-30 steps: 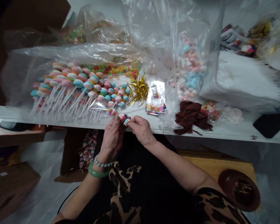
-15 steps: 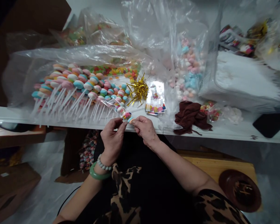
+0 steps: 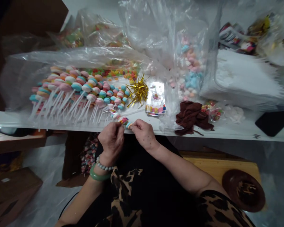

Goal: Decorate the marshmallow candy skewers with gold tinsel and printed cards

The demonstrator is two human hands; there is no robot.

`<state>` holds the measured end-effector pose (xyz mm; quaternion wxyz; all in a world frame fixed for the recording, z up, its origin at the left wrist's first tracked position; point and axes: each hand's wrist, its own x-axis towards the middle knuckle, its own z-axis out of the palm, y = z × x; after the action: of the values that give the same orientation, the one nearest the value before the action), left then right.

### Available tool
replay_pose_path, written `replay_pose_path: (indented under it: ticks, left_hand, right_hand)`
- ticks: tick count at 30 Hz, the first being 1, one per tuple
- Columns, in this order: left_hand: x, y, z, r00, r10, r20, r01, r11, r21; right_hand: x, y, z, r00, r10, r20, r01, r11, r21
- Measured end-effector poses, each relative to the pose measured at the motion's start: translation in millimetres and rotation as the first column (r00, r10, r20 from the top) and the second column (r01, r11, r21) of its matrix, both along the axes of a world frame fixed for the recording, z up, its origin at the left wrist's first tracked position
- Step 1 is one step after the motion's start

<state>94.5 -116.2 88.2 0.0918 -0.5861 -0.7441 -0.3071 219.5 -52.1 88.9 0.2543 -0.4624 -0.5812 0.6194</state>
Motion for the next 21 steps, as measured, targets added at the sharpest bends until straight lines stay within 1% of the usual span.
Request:
replay_pose_path:
  ticks: [1,3,5,6,7,10,12,13,14,15,16,17,19,20,21]
  left_hand:
    - [1.4,-0.4,1.4,0.998,-0.011,0.06,0.01,1.0,0.012]
    - [4.7,-1.4,3.2,0.987,-0.049,0.155,0.045,0.999,0.029]
    - [8.0,-2.4,3.0,0.975,-0.094,0.202,0.089,0.996,0.03]
    - [9.5,-2.8,2.0,0.97,-0.114,0.214,0.112,0.993,0.022]
    - [10.9,-3.2,0.5,0.967,-0.13,0.221,0.13,0.991,0.01]
    - [14.2,-4.3,-5.1,0.948,-0.143,0.285,0.156,0.988,-0.022]
    - [15.7,-4.7,-7.0,0.899,-0.122,0.42,0.141,0.99,-0.013]
    - [16.0,-4.5,-6.7,0.849,-0.104,0.518,0.126,0.992,-0.007]
    - [15.8,-4.0,-5.3,0.774,-0.077,0.628,0.104,0.995,-0.006]
    - [15.1,-3.0,-3.0,0.674,-0.043,0.737,0.072,0.997,-0.007]
    - [13.7,-1.3,0.0,0.551,-0.008,0.834,0.023,1.0,-0.005]
    - [11.8,1.1,3.5,0.408,0.013,0.913,-0.034,0.999,0.002]
    - [6.8,7.5,10.2,0.099,-0.014,0.995,-0.125,0.992,0.027]
    - [4.1,11.3,12.8,-0.05,-0.045,0.998,-0.134,0.99,0.038]
    - [1.5,15.1,14.6,-0.189,-0.068,0.98,-0.118,0.992,0.046]
  right_hand:
    - [0.7,-1.7,-0.1,0.997,0.01,0.072,-0.019,0.992,0.124]
    - [2.0,-4.8,0.1,0.979,0.034,0.199,-0.097,0.943,0.317]
    - [2.7,-6.5,0.0,0.963,0.059,0.263,-0.164,0.902,0.399]
    - [2.7,-6.5,-0.4,0.963,0.059,0.261,-0.164,0.9,0.403]
    - [2.6,-5.9,-1.2,0.97,0.047,0.239,-0.139,0.912,0.386]
    - [1.1,-2.0,-4.7,0.993,-0.042,0.114,0.01,0.964,0.267]
    - [-0.4,0.7,-7.0,0.994,-0.1,0.047,0.089,0.977,0.194]
    - [-1.1,1.6,-7.7,0.993,-0.118,0.023,0.113,0.98,0.167]
    - [-1.6,2.0,-8.1,0.992,-0.128,0.005,0.126,0.981,0.147]
    - [-1.8,2.0,-8.1,0.991,-0.133,-0.005,0.133,0.981,0.142]
    - [-1.8,1.5,-7.8,0.991,-0.134,-0.005,0.133,0.978,0.158]
    - [-1.5,0.5,-7.2,0.992,-0.127,0.002,0.124,0.972,0.2]
    - [-0.2,-2.6,-5.8,0.995,-0.1,0.027,0.085,0.935,0.343]
    - [0.6,-4.4,-5.1,0.996,-0.082,0.041,0.056,0.903,0.426]
    - [1.4,-6.1,-4.6,0.996,-0.06,0.06,0.021,0.863,0.505]
